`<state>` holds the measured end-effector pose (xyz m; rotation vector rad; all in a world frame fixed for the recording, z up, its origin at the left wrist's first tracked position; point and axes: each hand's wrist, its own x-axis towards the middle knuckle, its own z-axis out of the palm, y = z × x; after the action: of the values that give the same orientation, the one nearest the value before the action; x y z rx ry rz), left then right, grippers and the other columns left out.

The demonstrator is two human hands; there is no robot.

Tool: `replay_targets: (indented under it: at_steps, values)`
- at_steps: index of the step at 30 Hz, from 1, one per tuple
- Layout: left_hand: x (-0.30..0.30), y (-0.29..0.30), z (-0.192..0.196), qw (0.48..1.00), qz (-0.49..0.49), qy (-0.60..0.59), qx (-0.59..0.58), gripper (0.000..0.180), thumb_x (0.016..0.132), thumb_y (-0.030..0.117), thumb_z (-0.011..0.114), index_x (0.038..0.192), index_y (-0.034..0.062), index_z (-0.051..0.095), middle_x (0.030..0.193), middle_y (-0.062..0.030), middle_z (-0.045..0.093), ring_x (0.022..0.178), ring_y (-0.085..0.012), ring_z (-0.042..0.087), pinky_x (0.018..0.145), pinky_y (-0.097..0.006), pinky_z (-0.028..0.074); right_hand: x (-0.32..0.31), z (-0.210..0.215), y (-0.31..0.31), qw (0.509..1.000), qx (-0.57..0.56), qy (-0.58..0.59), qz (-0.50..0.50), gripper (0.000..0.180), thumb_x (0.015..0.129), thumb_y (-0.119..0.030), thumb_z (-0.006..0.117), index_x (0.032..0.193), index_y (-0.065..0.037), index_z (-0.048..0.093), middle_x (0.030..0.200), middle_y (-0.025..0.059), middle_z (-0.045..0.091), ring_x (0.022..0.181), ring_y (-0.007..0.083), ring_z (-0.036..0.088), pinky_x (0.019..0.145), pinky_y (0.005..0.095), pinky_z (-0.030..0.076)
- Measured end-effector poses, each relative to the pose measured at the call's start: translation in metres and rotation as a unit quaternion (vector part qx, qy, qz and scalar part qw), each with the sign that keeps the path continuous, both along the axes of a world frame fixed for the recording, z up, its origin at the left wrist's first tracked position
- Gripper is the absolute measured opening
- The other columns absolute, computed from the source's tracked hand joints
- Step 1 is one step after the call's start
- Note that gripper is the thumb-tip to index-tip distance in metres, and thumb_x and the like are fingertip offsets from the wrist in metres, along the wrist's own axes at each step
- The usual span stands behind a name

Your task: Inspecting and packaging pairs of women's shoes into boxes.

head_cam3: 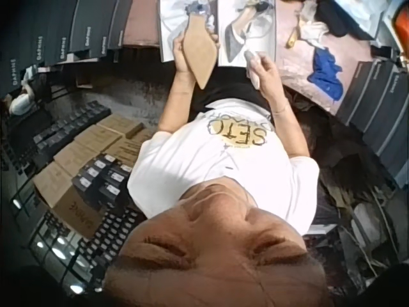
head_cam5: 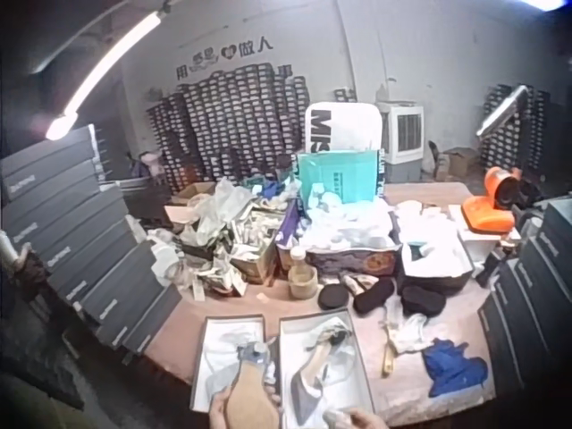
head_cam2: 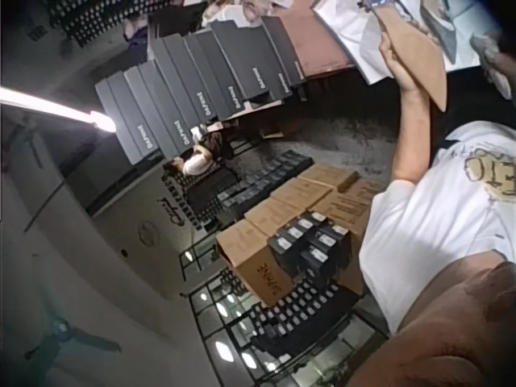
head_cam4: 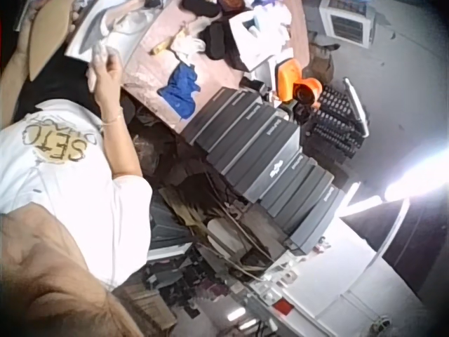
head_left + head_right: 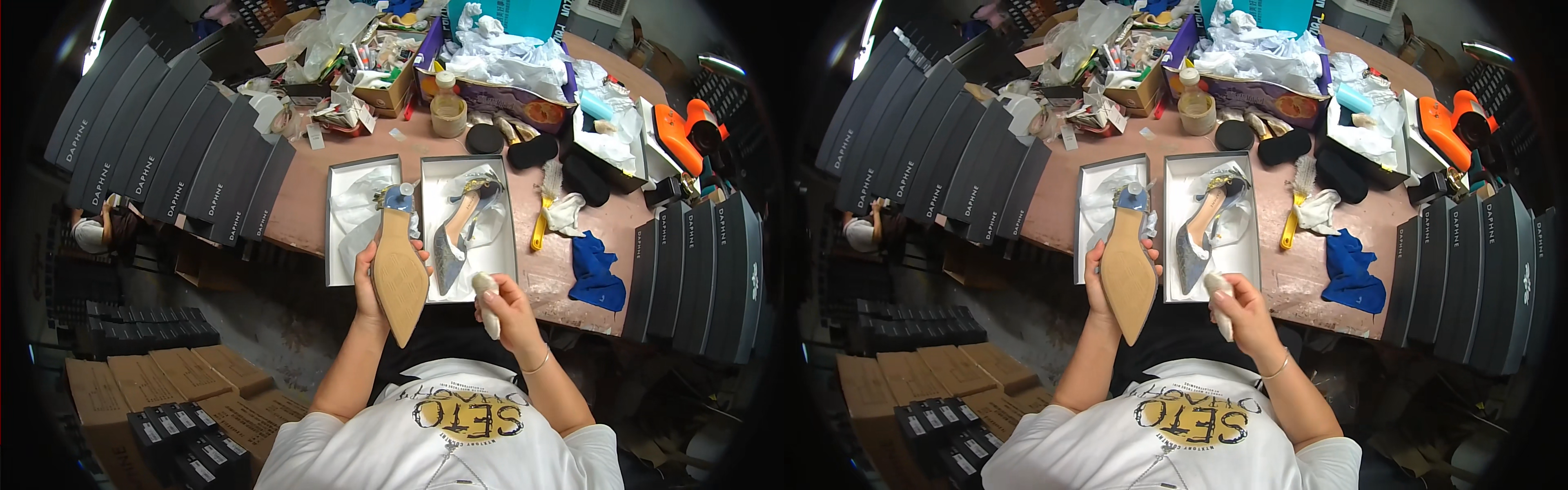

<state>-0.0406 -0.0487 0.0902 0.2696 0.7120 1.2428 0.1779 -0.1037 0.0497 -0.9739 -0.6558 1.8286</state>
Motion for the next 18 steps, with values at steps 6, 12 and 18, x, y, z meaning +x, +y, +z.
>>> replay_targets:
  at_steps: [6, 12, 18]
  values:
    - [0.018, -0.003, -0.003, 1.000, 0.004, -0.018, 0.013, 0.057, 0.091, 0.047, 0.037, 0.119, -0.0001, 0.051, 0.100, -0.0143, 0.060, 0.093, -0.0247, 0.061, 0.079, -0.041, 0.054, -0.051, 0.048, 0.010, 0.726, 0.527, -0.442, -0.013, 0.013, 0.084, -0.013, 0.065, 0.092, -0.006, 0.058, 0.078, 0.0088, 0.056, 0.059, 0.0244, 0.056, 0.051, 0.0349, 0.046]
    - [-0.017, 0.033, -0.003, 0.990, -0.049, 0.074, 0.110, 0.055, 0.091, 0.041, 0.043, 0.136, 0.0088, 0.040, 0.109, -0.0181, 0.057, 0.094, -0.0282, 0.061, 0.080, -0.042, 0.052, -0.026, 0.009, 0.080, 0.818, 0.370, -0.420, -0.133, 0.011, 0.087, -0.013, 0.063, 0.087, -0.003, 0.058, 0.076, 0.0113, 0.058, 0.062, 0.0232, 0.057, 0.057, 0.0318, 0.045]
    - [-0.026, 0.094, -0.017, 0.427, -0.073, 0.820, 0.375, 0.057, 0.086, 0.033, 0.062, 0.131, 0.0012, 0.048, 0.112, -0.0283, 0.057, 0.100, -0.0393, 0.058, 0.085, -0.044, 0.046, 0.034, -0.028, 0.033, 0.941, 0.143, -0.282, -0.119, 0.016, 0.092, -0.017, 0.061, 0.088, -0.002, 0.057, 0.075, -0.0014, 0.054, 0.066, 0.0059, 0.047, 0.058, 0.0220, 0.040]
